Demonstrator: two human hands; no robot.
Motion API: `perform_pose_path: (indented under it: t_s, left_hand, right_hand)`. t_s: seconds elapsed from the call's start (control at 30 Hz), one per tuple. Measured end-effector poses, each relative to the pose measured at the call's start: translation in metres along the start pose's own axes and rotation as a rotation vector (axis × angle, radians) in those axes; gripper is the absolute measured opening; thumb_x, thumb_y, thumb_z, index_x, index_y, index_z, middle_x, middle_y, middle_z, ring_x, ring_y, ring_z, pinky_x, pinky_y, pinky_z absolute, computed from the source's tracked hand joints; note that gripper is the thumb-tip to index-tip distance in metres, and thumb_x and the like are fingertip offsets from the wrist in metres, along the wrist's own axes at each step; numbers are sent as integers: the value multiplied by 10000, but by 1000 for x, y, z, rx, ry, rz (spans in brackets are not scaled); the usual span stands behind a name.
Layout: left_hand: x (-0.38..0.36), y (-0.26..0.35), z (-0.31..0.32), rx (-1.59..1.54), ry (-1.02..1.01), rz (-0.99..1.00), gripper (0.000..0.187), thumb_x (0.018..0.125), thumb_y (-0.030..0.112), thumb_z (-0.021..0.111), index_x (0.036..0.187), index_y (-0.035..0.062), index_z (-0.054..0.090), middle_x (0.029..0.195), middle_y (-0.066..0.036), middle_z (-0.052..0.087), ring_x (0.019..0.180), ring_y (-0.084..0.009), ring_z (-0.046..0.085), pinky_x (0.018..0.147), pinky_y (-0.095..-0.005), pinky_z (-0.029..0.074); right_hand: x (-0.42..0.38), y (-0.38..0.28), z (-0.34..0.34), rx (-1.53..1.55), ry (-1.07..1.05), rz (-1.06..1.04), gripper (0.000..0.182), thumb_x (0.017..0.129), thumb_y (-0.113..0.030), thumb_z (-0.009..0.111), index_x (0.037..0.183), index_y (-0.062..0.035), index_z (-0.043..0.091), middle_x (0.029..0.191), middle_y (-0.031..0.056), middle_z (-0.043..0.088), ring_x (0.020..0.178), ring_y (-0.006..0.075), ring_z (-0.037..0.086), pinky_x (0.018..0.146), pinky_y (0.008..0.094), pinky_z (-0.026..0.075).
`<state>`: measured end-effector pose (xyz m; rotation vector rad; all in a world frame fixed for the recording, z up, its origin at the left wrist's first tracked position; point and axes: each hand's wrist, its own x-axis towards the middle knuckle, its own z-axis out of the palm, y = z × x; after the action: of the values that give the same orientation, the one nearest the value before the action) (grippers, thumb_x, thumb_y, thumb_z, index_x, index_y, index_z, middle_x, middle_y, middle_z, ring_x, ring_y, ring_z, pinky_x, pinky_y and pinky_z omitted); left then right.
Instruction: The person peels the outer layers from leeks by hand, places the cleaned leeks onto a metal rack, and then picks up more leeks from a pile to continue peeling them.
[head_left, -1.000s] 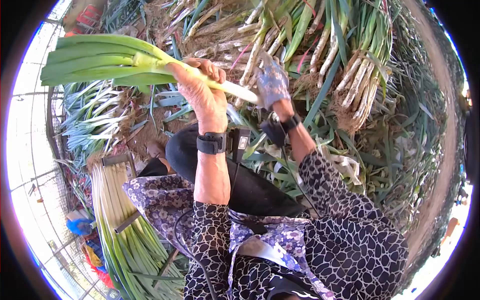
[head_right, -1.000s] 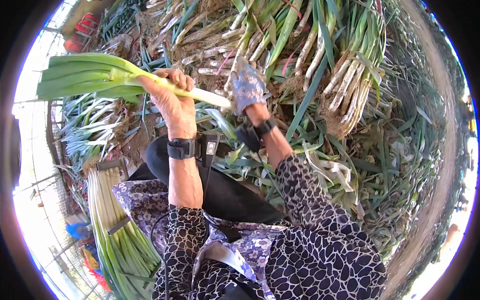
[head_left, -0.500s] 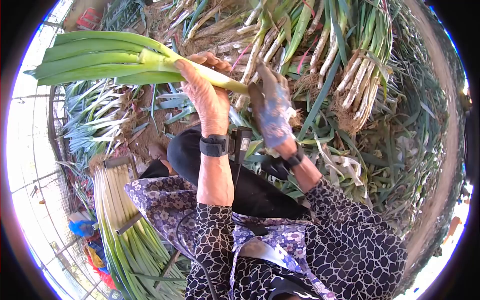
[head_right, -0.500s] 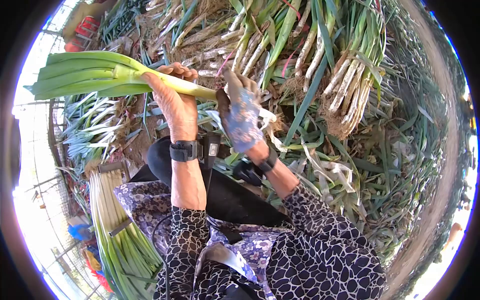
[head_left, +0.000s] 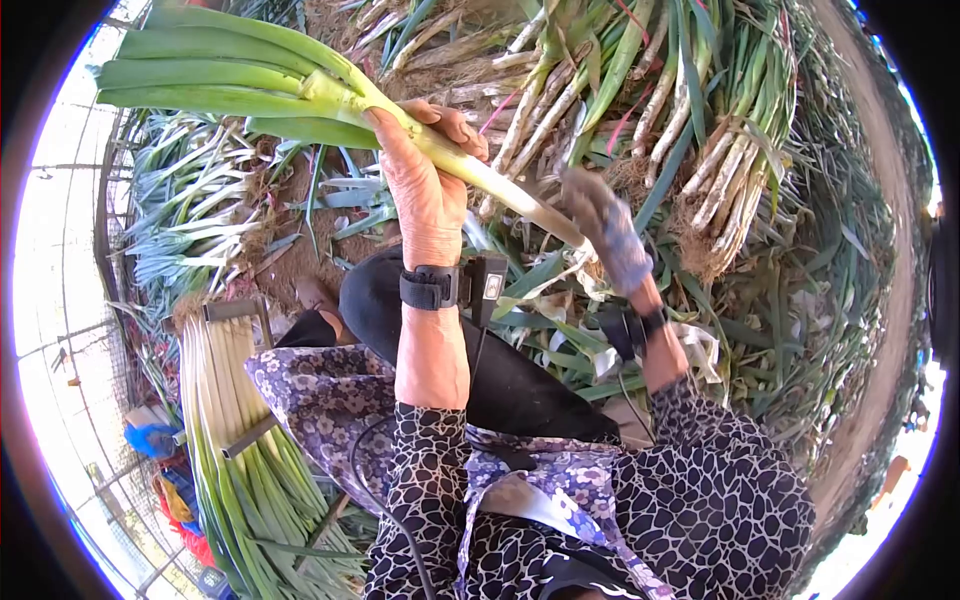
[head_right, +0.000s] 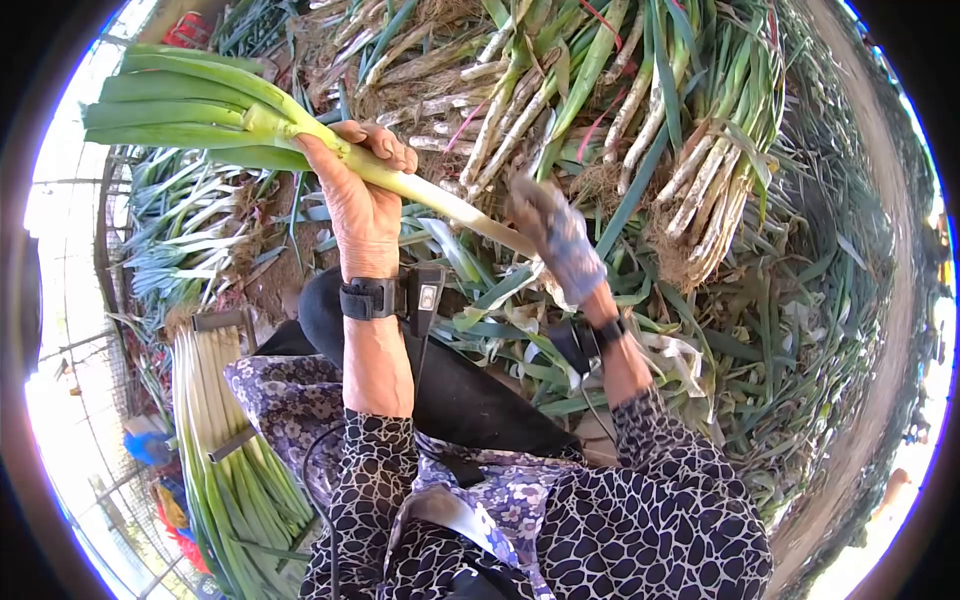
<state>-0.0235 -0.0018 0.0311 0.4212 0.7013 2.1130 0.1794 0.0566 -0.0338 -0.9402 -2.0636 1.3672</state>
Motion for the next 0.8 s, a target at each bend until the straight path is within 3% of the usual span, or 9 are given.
perform_pose_path:
  t_s: [0.07,0.1,0.2,0.33,0.47,0.6,0.67,0.73,0.8]
  left_hand:
    - [3,2,-6,-55,-45,-8,507,815,605,527,801,99,540,658,-42,499,618,-164,465,563,-323,390]
    - [5,2,-9,-125,-91,-28,490,822,593,534,785,105,528,658,-43,498,620,-164,464,560,-316,389]
    - [3,-2,-2,-102,25,-54,396,880,461,575,700,127,462,623,-44,488,567,-159,459,528,-303,395]
    - [-9,-13,3,168,-20,-178,339,895,357,566,676,120,463,590,-29,519,527,-149,519,538,-318,460]
    - [-34,-54,16,372,-74,-200,228,849,259,652,803,41,609,714,-67,647,635,-158,613,633,-308,518]
    - [-35,-54,26,691,-178,-240,261,861,272,650,940,25,619,849,-91,656,770,-169,629,689,-300,520]
    - [-17,-40,26,134,35,-79,353,884,333,618,1048,28,550,880,-98,622,761,-177,609,672,-301,507]
    - [4,-12,9,-51,-27,-78,407,901,391,575,1094,44,489,830,-90,578,713,-176,581,640,-304,492]
    - [16,-7,0,-176,9,-80,390,905,411,557,1049,55,488,755,-69,559,584,-142,533,541,-279,472]
  right_hand:
    - [-26,18,13,-216,102,-235,369,855,-302,622,1162,-107,563,938,129,608,909,276,572,809,371,459]
    - [-35,10,10,-458,-33,-100,408,808,-282,682,1162,-119,561,993,141,614,950,298,581,822,380,464]
    - [-54,8,20,-191,7,82,402,756,-242,726,1114,-132,581,903,140,662,839,302,652,706,381,510]
    - [-54,10,24,-367,110,70,340,759,-208,714,1071,-137,599,798,116,663,729,301,651,644,379,507]
    - [-32,-10,27,-405,358,-78,321,756,-227,717,1034,-112,605,776,128,652,714,315,638,624,385,497]
    - [-22,-22,23,-527,384,-82,301,759,-231,721,1012,-101,620,782,133,652,703,320,633,614,392,491]
    - [-34,-16,25,-461,363,-7,323,765,-224,722,1035,-93,604,768,127,657,695,273,652,607,373,496]
    - [-54,-15,25,92,221,140,320,772,-199,708,1043,-66,601,762,101,664,702,195,664,622,342,504]
    - [-73,-19,22,26,37,333,309,769,-139,707,1037,-30,598,802,70,654,719,112,615,643,282,492]
